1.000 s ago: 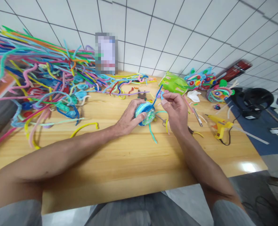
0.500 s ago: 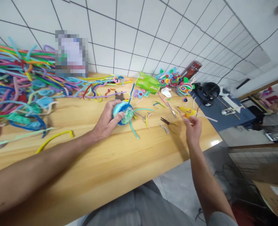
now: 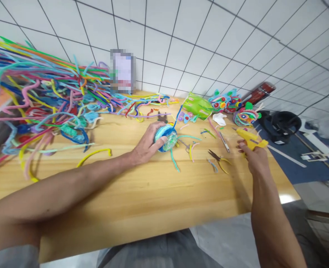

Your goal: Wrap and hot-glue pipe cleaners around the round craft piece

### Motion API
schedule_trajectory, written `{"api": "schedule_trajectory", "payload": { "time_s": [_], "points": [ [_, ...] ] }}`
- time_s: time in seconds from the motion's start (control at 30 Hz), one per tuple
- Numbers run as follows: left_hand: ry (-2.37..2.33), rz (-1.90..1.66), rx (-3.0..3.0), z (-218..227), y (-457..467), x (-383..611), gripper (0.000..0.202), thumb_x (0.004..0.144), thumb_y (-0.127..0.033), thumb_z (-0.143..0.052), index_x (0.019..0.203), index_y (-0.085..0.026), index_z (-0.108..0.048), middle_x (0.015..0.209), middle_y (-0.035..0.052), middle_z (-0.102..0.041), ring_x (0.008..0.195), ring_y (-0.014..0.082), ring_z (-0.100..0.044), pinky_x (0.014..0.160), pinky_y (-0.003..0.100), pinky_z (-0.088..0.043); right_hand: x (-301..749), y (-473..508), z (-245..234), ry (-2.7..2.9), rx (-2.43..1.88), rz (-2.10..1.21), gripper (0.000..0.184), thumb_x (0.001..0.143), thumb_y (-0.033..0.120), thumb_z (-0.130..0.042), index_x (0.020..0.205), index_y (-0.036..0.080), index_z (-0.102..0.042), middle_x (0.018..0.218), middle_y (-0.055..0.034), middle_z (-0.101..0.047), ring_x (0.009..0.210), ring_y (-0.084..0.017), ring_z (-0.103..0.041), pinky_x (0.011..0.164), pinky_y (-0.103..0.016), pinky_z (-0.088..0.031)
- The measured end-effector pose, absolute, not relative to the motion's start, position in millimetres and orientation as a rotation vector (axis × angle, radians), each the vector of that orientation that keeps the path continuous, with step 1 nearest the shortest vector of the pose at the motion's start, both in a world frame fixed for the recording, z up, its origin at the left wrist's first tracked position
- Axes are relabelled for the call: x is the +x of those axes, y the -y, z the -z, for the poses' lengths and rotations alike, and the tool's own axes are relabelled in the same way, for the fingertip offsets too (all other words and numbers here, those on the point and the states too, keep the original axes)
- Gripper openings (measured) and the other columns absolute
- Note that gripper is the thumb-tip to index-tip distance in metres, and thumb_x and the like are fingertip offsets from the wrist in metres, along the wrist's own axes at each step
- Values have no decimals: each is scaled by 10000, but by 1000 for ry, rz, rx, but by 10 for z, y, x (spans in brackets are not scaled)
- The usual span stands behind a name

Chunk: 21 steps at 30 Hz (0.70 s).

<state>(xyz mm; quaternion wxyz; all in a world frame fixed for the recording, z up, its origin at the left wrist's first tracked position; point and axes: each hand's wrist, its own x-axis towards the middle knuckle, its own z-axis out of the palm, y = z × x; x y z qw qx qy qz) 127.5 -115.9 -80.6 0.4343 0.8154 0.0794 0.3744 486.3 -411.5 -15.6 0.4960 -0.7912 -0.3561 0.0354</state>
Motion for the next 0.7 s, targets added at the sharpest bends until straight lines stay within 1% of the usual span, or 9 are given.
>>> {"api": "schedule_trajectory", "payload": {
  "time_s": [0.07, 0.1, 0.13, 0.2, 0.27, 0.4, 0.5, 0.63, 0.7],
  "points": [
    [-197, -935, 2035, 809, 1162, 1279, 544, 1123, -558, -522, 1540, -215, -462, 1541, 171, -570, 1460, 307, -556, 1272, 527, -465, 4579, 3958, 42, 854, -1877, -156, 253, 861, 509, -843, 944, 273, -805, 990, -114, -801, 718, -191, -695, 619, -360, -501],
    [-198, -937, 2036, 811, 1163, 1281, 544, 1124, -558, -521, 1542, -215, -460, 1541, 171, -569, 1462, 306, -555, 1273, 524, -464, 4408, 3863, -10, 839, -1830, -244, 309, 855, 533, -858, 1014, 272, -815, 1060, -101, -810, 749, -194, -710, 652, -356, -533],
    [-202, -940, 2037, 812, 1163, 1282, 543, 1126, -557, -519, 1544, -216, -458, 1540, 171, -567, 1461, 304, -555, 1273, 520, -465, 4227, 3760, -56, 857, -1783, -330, 362, 844, 569, -869, 1035, 266, -818, 1084, -90, -816, 771, -199, -719, 675, -355, -555],
    [-211, -936, 2037, 814, 1162, 1284, 536, 1131, -548, -514, 1548, -218, -453, 1539, 170, -562, 1458, 296, -556, 1272, 508, -469, 3883, 3540, -124, 960, -1744, -497, 429, 816, 631, -890, 1002, 250, -823, 1079, -89, -834, 811, -221, -736, 705, -364, -585],
    [-209, -928, 2040, 813, 1164, 1283, 523, 1137, -531, -509, 1551, -217, -446, 1543, 171, -553, 1466, 291, -548, 1278, 505, -465, 3611, 3332, -149, 1039, -1726, -608, 462, 826, 670, -874, 1015, 250, -828, 1057, -90, -848, 851, -247, -760, 740, -385, -610],
    [-186, -939, 2047, 807, 1173, 1281, 513, 1144, -513, -497, 1565, -228, -430, 1561, 174, -541, 1492, 302, -524, 1294, 533, -445, 3380, 3079, -81, 1137, -1713, -679, 490, 821, 698, -867, 1043, 262, -834, 1041, -70, -851, 967, -282, -780, 899, -449, -638],
    [-186, -942, 2041, 802, 1180, 1285, 517, 1144, -518, -492, 1571, -235, -435, 1565, 170, -543, 1497, 303, -520, 1295, 525, -448, 3410, 3055, 12, 1183, -1749, -612, 474, 830, 702, -854, 1009, 264, -830, 1005, -53, -832, 972, -282, -764, 903, -451, -633],
    [-197, -944, 2035, 799, 1188, 1298, 524, 1139, -538, -494, 1568, -242, -441, 1558, 165, -549, 1489, 306, -529, 1286, 523, -460, 3489, 3103, 90, 1188, -1773, -565, 468, 863, 704, -825, 1014, 261, -820, 994, -47, -806, 962, -275, -740, 900, -439, -619],
    [-192, -949, 2035, 799, 1191, 1304, 518, 1138, -535, -498, 1567, -251, -437, 1552, 161, -550, 1489, 306, -530, 1283, 524, -465, 3492, 3109, 100, 1180, -1768, -569, 451, 870, 700, -822, 982, 264, -803, 960, -41, -788, 923, -265, -724, 864, -423, -615]
  ]
}}
